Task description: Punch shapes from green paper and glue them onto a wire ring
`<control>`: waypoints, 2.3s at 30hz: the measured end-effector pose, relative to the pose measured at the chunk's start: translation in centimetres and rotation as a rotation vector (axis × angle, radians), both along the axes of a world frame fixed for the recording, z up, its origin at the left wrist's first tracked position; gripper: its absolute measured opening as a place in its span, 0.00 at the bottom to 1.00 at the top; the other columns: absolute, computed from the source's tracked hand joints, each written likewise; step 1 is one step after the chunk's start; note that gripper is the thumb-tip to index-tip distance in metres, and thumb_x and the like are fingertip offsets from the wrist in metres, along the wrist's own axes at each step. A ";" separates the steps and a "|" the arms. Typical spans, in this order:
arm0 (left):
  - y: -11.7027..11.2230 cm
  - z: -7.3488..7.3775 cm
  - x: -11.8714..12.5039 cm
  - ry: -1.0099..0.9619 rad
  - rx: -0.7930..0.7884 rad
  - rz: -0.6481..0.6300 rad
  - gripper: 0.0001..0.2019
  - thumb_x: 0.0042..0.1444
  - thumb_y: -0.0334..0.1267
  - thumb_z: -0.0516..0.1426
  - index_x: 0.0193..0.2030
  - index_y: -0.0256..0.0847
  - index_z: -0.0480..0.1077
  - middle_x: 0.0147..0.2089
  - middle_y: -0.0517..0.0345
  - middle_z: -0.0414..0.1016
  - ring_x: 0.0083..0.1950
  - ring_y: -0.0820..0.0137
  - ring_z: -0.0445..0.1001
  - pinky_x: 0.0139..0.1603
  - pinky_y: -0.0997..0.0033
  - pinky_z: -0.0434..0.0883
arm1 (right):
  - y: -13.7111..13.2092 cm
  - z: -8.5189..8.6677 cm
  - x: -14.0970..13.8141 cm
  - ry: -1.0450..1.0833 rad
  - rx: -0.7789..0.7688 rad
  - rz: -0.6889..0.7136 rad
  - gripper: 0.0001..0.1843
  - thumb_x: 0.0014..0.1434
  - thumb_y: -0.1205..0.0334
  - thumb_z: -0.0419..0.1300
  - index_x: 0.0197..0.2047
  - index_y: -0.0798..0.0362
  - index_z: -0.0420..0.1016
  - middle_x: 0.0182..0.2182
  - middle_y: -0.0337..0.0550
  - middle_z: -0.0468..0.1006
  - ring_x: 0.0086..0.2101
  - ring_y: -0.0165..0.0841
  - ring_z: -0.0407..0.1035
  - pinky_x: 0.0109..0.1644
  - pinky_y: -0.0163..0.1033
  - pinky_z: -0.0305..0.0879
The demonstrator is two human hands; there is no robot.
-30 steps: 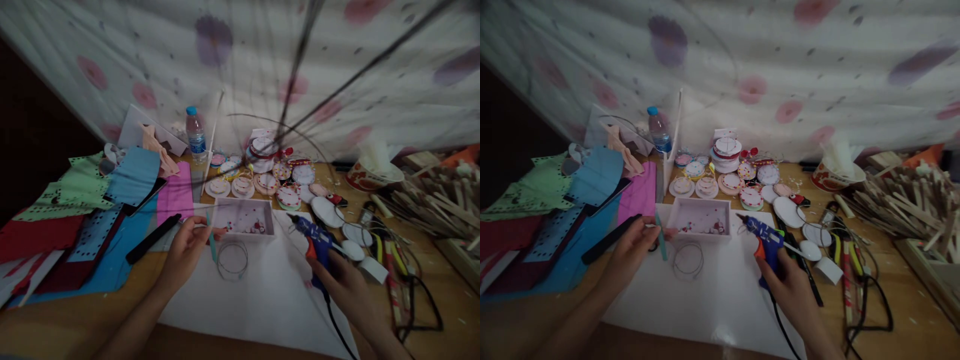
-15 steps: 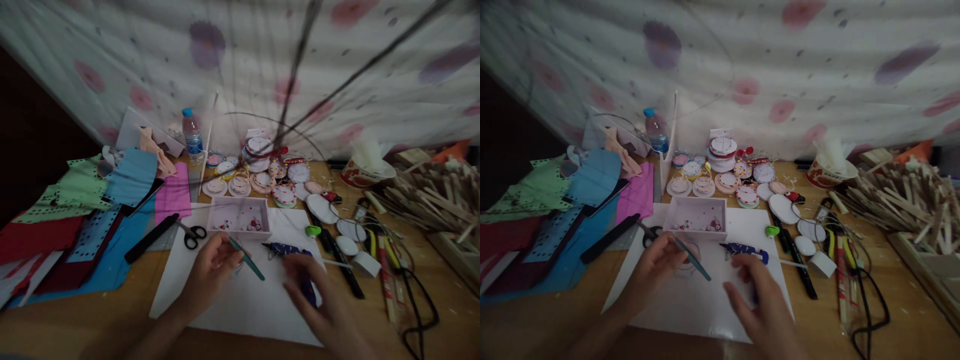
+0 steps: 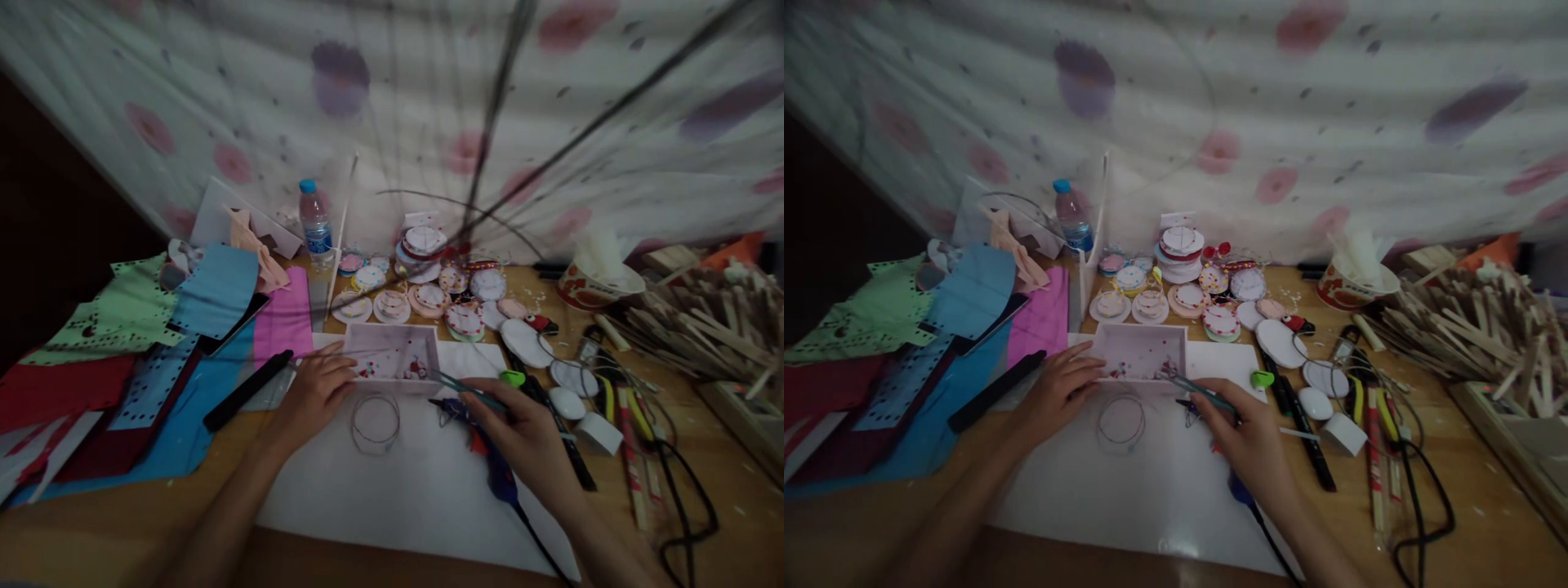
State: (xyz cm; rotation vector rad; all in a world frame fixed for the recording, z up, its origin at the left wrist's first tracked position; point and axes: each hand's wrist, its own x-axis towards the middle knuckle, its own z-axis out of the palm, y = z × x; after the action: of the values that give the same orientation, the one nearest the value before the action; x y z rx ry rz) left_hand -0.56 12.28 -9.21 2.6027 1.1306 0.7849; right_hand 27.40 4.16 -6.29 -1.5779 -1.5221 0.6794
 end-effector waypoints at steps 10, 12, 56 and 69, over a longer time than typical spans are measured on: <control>-2.9 -2.5 -0.4 -0.043 0.164 0.017 0.12 0.59 0.26 0.54 0.44 0.44 0.74 0.45 0.55 0.80 0.57 0.58 0.69 0.51 0.53 0.65 | 3.6 -0.1 -2.2 -0.545 0.151 0.320 0.13 0.64 0.60 0.51 0.45 0.51 0.75 0.37 0.44 0.81 0.35 0.36 0.75 0.36 0.36 0.65; -3.1 -2.9 -0.4 -0.052 0.173 0.026 0.13 0.59 0.25 0.53 0.45 0.43 0.73 0.46 0.54 0.80 0.58 0.58 0.68 0.51 0.53 0.65 | 4.2 -0.3 -3.2 -0.700 0.163 0.386 0.13 0.65 0.62 0.50 0.43 0.52 0.75 0.35 0.44 0.81 0.33 0.35 0.75 0.33 0.36 0.62; -1.1 -2.8 0.4 -0.104 0.083 0.060 0.10 0.60 0.25 0.52 0.44 0.38 0.72 0.45 0.51 0.78 0.59 0.58 0.66 0.53 0.53 0.67 | 3.6 0.7 -3.5 0.050 -0.095 0.079 0.10 0.54 0.56 0.61 0.30 0.52 0.80 0.25 0.39 0.80 0.25 0.32 0.72 0.28 0.32 0.66; -8.1 -1.3 1.9 -0.090 -0.262 0.243 0.40 0.47 0.40 0.64 0.65 0.41 0.50 0.60 0.42 0.59 0.61 0.52 0.60 0.58 0.48 0.64 | -3.9 -1.7 -3.1 0.224 -0.177 -0.171 0.09 0.49 0.54 0.63 0.27 0.50 0.82 0.25 0.41 0.82 0.26 0.35 0.74 0.29 0.31 0.70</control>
State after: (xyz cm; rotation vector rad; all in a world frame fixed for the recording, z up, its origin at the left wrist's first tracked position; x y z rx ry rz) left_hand 1.37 4.19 -10.55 2.2235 1.4343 0.7353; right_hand 24.31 0.30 -7.99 -1.6784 -1.1753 0.8805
